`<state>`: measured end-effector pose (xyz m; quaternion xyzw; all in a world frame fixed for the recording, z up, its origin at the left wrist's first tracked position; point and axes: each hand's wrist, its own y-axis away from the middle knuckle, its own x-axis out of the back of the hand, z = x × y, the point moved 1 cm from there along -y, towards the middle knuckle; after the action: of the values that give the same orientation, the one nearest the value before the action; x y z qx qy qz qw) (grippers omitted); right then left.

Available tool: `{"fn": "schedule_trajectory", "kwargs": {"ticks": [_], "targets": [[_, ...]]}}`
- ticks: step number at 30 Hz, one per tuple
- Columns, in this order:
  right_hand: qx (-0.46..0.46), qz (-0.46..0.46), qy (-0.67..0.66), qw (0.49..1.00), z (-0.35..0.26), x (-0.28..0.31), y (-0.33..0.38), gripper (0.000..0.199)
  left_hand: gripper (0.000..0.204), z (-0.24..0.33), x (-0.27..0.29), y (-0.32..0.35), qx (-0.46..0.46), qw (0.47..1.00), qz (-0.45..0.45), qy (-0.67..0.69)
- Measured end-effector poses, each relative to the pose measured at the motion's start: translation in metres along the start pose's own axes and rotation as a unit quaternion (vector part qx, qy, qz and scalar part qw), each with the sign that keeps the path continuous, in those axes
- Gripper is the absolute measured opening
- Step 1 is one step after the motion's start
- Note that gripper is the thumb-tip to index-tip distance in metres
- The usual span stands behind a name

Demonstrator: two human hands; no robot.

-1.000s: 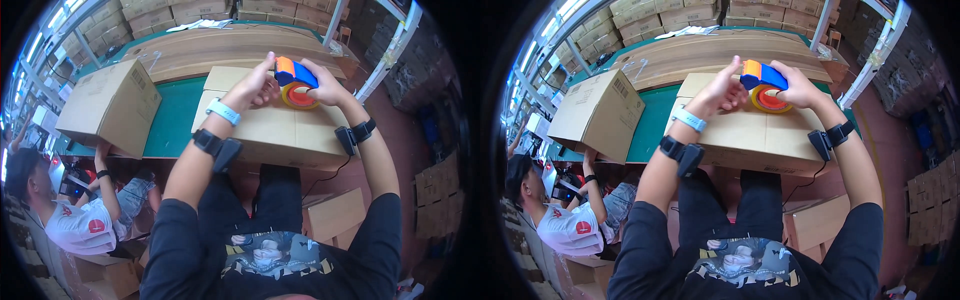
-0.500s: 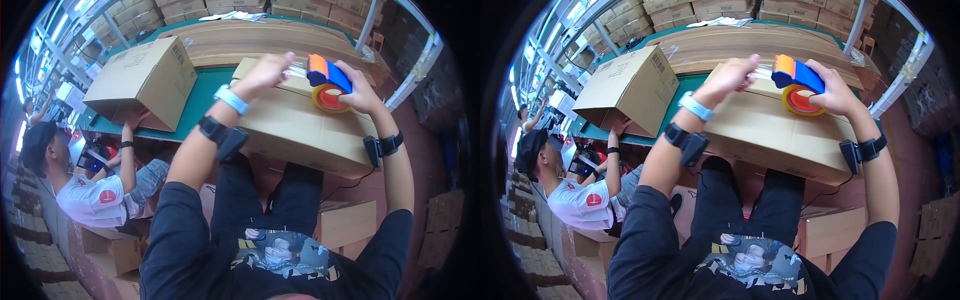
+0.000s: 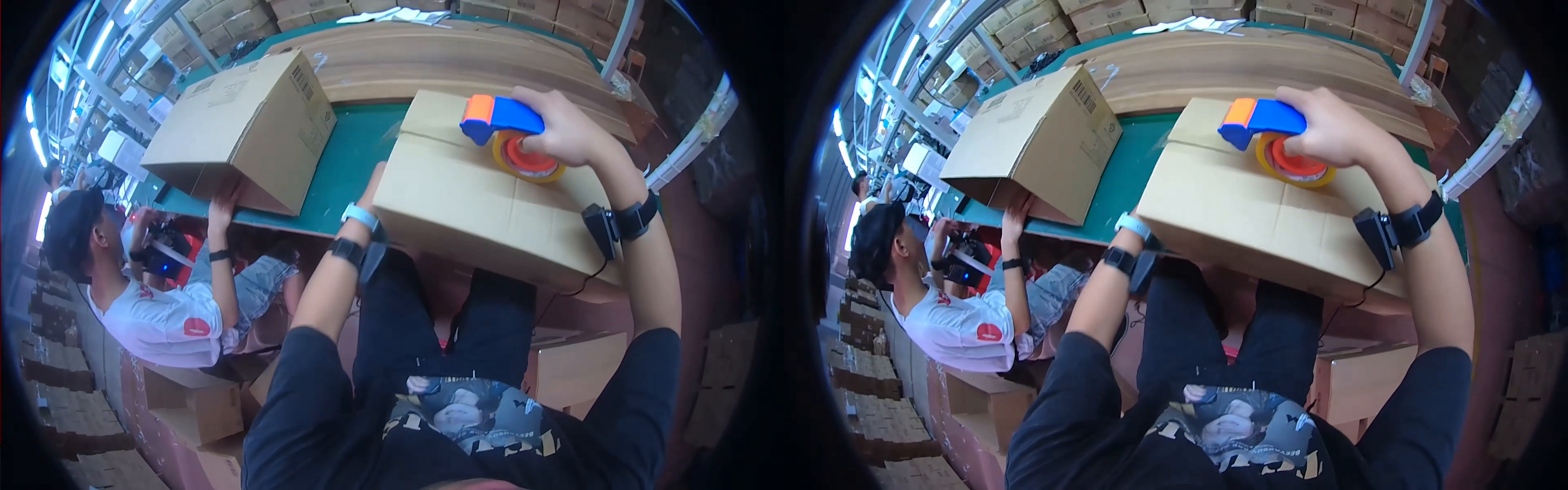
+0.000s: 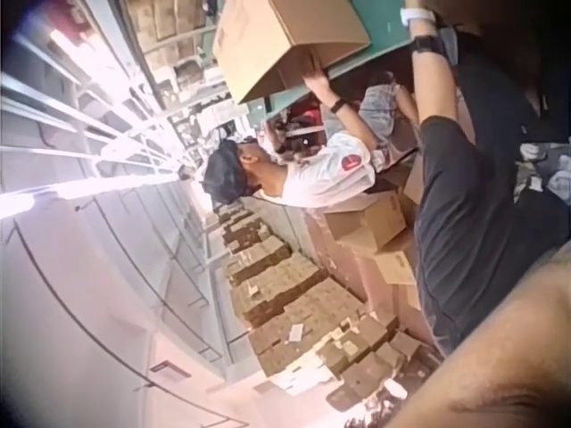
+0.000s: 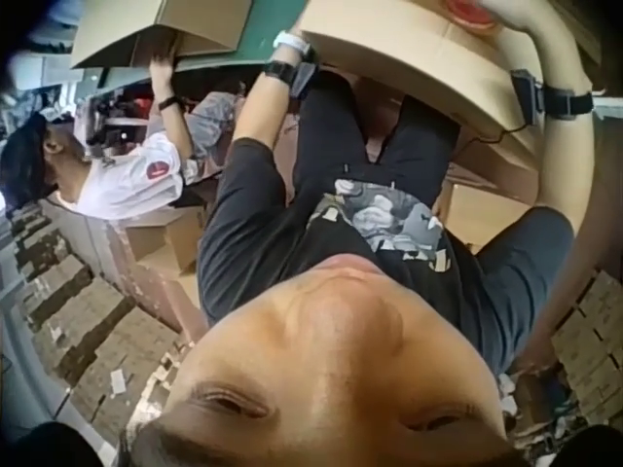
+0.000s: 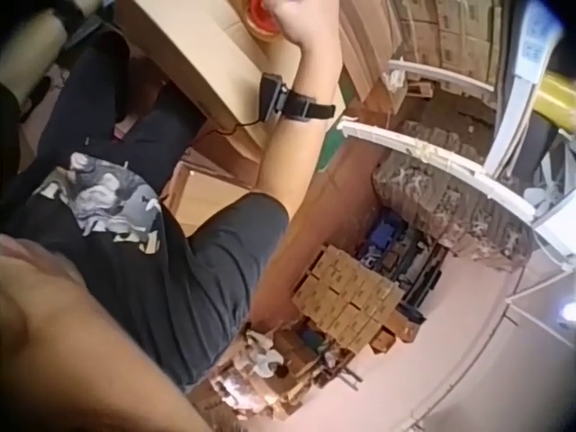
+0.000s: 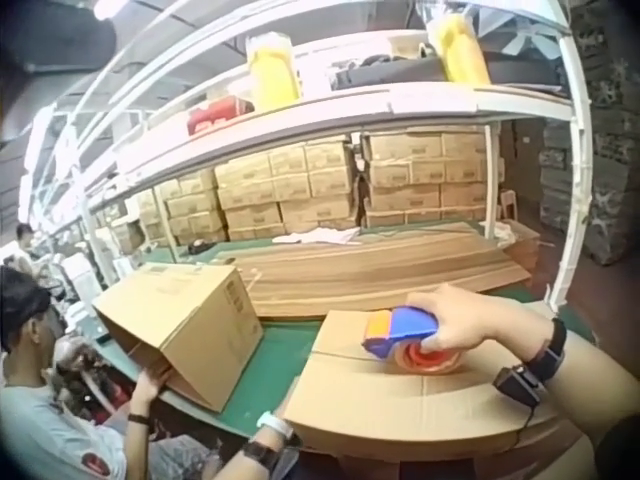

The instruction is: Using a tape dispenser to seal cardboard boxes containing electronic components on an assembly line.

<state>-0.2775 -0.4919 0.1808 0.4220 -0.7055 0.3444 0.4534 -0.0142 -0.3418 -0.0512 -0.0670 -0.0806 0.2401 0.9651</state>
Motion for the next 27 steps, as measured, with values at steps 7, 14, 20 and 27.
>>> {"fn": "schedule_trajectory", "kwargs": {"ticks": [7,14,20,27], "targets": [[0.01,0.009,-0.042,0.999,0.008,-0.006,0.01,0.054,0.057,0.053,0.055,-0.026,0.233,0.965,-0.009,0.12],[-0.009,0.013,-0.045,0.999,0.009,-0.007,0.011,0.057,0.046,0.084,0.026,-0.022,0.246,0.924,-0.059,0.288],[-0.032,0.03,-0.068,0.997,0.015,-0.008,0.016,0.057,0.024,0.067,0.029,-0.033,0.207,0.908,-0.023,0.364],[-0.022,-0.001,-0.03,0.999,0.006,-0.006,0.007,0.057,0.01,0.06,0.055,-0.04,-0.003,0.909,-0.158,0.387]]}}
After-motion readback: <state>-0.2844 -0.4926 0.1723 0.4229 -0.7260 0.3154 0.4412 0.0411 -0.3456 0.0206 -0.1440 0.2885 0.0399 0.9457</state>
